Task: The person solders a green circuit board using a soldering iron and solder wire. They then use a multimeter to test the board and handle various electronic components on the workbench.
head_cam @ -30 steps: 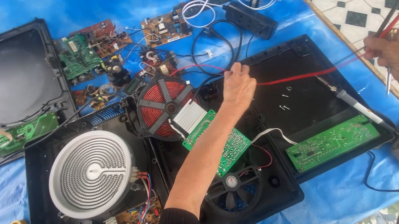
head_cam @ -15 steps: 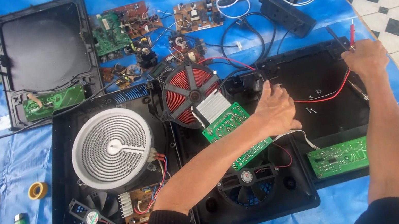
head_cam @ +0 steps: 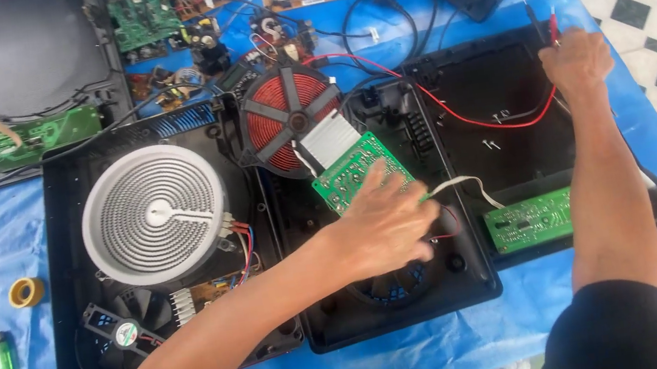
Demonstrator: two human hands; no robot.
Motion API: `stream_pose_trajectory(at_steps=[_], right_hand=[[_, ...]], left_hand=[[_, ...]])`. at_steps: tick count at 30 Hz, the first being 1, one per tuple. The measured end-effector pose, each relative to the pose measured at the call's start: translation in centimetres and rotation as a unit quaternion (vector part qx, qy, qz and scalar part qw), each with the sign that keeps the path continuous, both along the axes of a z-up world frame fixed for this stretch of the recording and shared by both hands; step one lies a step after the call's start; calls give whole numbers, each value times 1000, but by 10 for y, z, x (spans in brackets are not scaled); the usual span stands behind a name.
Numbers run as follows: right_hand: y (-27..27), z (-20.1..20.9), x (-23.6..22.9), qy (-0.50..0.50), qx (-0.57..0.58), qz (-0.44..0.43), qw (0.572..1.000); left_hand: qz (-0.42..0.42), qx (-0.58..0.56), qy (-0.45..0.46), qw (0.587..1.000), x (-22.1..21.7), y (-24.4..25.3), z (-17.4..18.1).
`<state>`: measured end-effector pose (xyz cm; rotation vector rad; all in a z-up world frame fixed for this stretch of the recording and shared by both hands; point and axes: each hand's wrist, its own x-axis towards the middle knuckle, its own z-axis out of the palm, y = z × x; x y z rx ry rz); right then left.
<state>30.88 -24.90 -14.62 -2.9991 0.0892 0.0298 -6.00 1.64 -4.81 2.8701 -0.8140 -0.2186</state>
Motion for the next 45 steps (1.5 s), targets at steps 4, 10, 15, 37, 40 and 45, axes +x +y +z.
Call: stream_pose_trajectory(at_steps=[4, 10, 15, 37, 40, 45], right_hand=[[-21, -27, 21, -40, 14, -10, 999], [-14, -19, 12, -65, 16, -10, 998], [-28, 6, 3, -165, -36, 121, 978], [-58, 35, -307, -203, 380, 304, 850], [2, 52, -326, -86, 576, 152, 798], [74, 71, -354, 9, 706, 147, 692]], left_hand=[[-3, -27, -18, 999, -46, 29, 12], [40, -28, -148, 988, -95, 50, 19], [59, -61, -143, 986, -119, 57, 25], [235, -237, -239, 912, -242, 57, -30], [296, -234, -260, 889, -267, 58, -42], [371, -210, -291, 857, -302, 63, -55]])
